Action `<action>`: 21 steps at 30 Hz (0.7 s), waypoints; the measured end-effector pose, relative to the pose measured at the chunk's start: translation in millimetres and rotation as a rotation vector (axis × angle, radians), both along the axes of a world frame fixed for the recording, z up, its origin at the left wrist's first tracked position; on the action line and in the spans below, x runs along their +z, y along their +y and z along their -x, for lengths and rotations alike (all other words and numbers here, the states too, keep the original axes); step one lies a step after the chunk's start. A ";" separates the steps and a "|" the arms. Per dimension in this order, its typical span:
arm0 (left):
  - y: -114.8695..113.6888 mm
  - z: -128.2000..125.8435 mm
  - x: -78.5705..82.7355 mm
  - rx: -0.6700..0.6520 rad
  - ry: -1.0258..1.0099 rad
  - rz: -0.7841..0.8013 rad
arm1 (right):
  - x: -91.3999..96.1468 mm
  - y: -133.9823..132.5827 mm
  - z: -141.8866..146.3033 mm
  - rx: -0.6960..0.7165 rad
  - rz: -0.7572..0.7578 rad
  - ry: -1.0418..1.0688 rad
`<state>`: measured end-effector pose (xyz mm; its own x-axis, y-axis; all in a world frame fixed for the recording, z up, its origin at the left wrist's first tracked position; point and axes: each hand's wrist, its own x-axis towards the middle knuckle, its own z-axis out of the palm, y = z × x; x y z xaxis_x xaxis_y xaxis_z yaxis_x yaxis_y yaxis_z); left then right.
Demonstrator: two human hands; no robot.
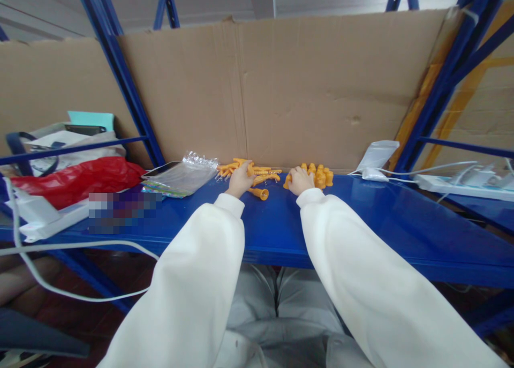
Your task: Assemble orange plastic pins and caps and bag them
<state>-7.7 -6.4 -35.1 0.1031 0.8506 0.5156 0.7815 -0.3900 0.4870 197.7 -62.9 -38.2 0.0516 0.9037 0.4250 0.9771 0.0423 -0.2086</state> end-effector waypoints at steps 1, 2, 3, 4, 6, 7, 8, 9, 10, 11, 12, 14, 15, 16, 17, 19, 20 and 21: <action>0.8 0.1 -0.6 -0.006 -0.001 -0.006 | 1.5 -1.7 1.3 -0.008 0.005 0.005; 1.7 0.1 -1.3 -0.011 -0.004 -0.013 | 2.9 -3.3 2.4 -0.015 0.011 0.006; 2.6 0.1 -2.0 -0.016 -0.007 -0.019 | 4.1 -4.7 3.5 -0.023 0.019 0.002; 3.5 0.0 -2.7 -0.020 -0.011 -0.026 | 5.1 -5.9 4.5 -0.032 0.028 -0.009; 5.5 -0.1 -4.1 -0.026 -0.019 -0.039 | 6.3 -7.6 6.0 -0.046 0.052 -0.041; 6.6 -0.1 -4.9 -0.028 -0.024 -0.044 | 6.5 -8.2 6.6 -0.051 0.063 -0.058; 7.7 0.0 -5.6 -0.028 -0.030 -0.050 | 6.5 -8.6 7.0 -0.055 0.071 -0.073; 8.9 0.2 -6.3 -0.030 -0.037 -0.055 | 6.2 -8.8 7.4 -0.061 0.076 -0.086; 10.0 0.4 -7.1 -0.033 -0.044 -0.060 | 5.8 -9.0 7.6 -0.066 0.078 -0.098; 11.0 0.6 -7.7 -0.037 -0.051 -0.064 | 5.3 -9.1 7.8 -0.071 0.076 -0.108; 11.9 0.9 -8.3 -0.041 -0.057 -0.067 | 4.8 -9.1 8.0 -0.075 0.072 -0.116; 13.0 1.2 -9.0 -0.049 -0.065 -0.069 | 3.9 -9.0 8.5 -0.075 0.059 -0.122; 13.2 1.2 -9.2 -0.049 -0.067 -0.069 | 3.6 -9.0 8.8 -0.073 0.052 -0.122; 13.2 1.2 -9.2 -0.049 -0.068 -0.069 | 3.3 -8.9 9.3 -0.072 0.048 -0.122; 13.0 1.1 -9.2 -0.049 -0.070 -0.070 | 3.2 -8.8 9.7 -0.072 0.048 -0.123; 12.7 0.9 -9.1 -0.050 -0.071 -0.075 | 3.0 -8.5 10.7 -0.072 0.061 -0.129; 12.7 0.8 -9.1 -0.053 -0.071 -0.076 | 2.8 -8.3 11.0 -0.069 0.069 -0.131; 12.8 0.8 -9.2 -0.058 -0.070 -0.076 | 2.5 -8.0 11.3 -0.066 0.074 -0.133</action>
